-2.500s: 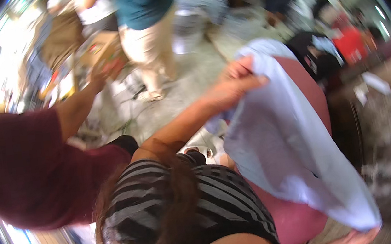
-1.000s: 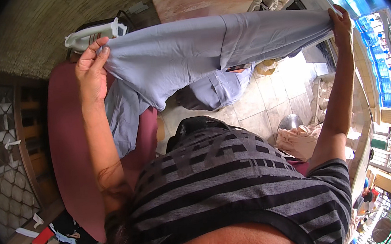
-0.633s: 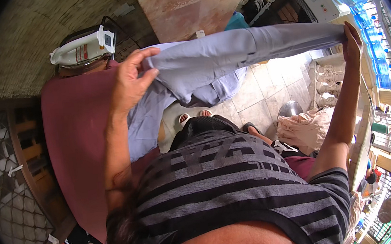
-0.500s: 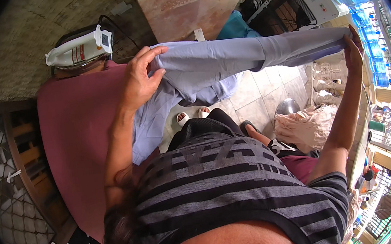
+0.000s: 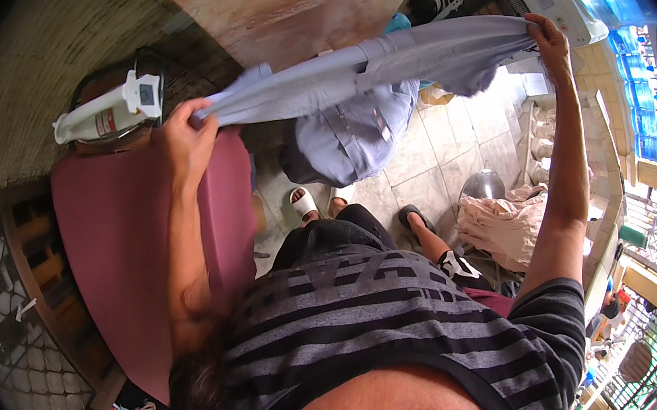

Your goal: The person irons a light blue button-down shirt on a pink ironing board, smoothing sections by hand and applying a steam iron to the front panels, collar, and sleeves. The person then lifts the shirt to check the results and adjusts its position on the board to continue ironing.

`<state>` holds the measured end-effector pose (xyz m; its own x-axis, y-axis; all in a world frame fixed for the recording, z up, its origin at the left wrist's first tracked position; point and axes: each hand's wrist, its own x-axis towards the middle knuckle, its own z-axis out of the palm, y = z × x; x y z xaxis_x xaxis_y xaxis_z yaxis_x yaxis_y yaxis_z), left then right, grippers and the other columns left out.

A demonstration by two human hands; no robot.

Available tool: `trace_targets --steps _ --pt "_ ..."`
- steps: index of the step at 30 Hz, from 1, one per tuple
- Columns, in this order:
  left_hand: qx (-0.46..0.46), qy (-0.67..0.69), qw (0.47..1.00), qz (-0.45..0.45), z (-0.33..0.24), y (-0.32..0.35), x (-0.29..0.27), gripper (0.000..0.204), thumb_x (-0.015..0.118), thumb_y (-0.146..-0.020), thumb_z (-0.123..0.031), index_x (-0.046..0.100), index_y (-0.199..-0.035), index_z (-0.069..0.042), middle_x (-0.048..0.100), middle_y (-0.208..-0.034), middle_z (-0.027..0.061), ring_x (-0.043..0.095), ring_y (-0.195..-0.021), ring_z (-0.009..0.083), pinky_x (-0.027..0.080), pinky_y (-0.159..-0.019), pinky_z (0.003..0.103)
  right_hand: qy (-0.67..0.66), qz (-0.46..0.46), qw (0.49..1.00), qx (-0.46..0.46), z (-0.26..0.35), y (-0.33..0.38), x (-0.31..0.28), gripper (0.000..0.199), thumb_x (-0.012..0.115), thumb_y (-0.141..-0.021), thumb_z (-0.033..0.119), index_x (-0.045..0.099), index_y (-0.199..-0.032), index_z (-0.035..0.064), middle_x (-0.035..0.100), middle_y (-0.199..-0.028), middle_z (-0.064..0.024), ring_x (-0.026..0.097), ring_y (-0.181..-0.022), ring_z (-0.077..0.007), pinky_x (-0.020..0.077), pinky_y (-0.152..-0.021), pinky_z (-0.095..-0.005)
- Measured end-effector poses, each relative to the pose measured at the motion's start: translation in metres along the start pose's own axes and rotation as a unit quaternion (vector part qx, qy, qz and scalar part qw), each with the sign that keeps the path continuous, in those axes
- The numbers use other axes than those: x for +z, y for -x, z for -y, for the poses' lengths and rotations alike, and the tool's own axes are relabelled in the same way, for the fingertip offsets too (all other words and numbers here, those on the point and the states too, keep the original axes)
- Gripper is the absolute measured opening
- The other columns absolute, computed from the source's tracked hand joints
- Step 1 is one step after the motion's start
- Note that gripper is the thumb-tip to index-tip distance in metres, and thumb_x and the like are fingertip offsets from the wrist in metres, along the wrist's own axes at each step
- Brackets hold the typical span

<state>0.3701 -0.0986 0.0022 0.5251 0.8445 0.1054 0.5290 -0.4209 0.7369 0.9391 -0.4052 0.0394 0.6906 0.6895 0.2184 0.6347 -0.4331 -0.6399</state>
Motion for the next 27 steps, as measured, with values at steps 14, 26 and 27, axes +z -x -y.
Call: trace_targets --steps 14,26,27 --pt "-0.054 -0.168 0.95 0.259 0.08 0.187 0.159 0.014 0.063 -0.073 0.001 0.068 -0.084 -0.004 0.063 -0.086 0.0141 0.063 -0.082 0.0356 0.051 -0.074 0.045 -0.132 0.094 0.966 0.2 -0.215 0.174 0.141 0.018 0.067 -0.091 0.011 0.073 -0.107 0.0063 0.073 -0.1 -0.0025 0.062 -0.091 -0.0101 0.048 -0.083 -0.026" --pt "-0.105 -0.202 0.905 0.36 0.187 0.218 0.241 0.01 0.06 -0.072 -0.001 0.067 -0.079 -0.004 0.065 -0.089 0.0192 0.064 -0.088 0.0395 0.051 -0.077 0.048 0.087 0.125 0.969 0.197 -0.239 0.238 0.19 0.016 0.07 -0.086 0.015 0.074 -0.098 0.005 0.073 -0.097 -0.0089 0.069 -0.087 -0.0209 0.0524 -0.079 -0.0324" --pt "-0.083 -0.2 0.913 0.347 0.187 0.219 0.242 0.01 0.06 -0.072 -0.001 0.067 -0.078 -0.004 0.065 -0.088 0.0191 0.064 -0.087 0.0395 0.051 -0.076 0.049 0.101 0.123 0.969 0.191 -0.241 0.244 0.188 0.015 0.07 -0.086 0.014 0.074 -0.098 0.0049 0.073 -0.096 -0.0091 0.069 -0.086 -0.0206 0.0525 -0.079 -0.0323"
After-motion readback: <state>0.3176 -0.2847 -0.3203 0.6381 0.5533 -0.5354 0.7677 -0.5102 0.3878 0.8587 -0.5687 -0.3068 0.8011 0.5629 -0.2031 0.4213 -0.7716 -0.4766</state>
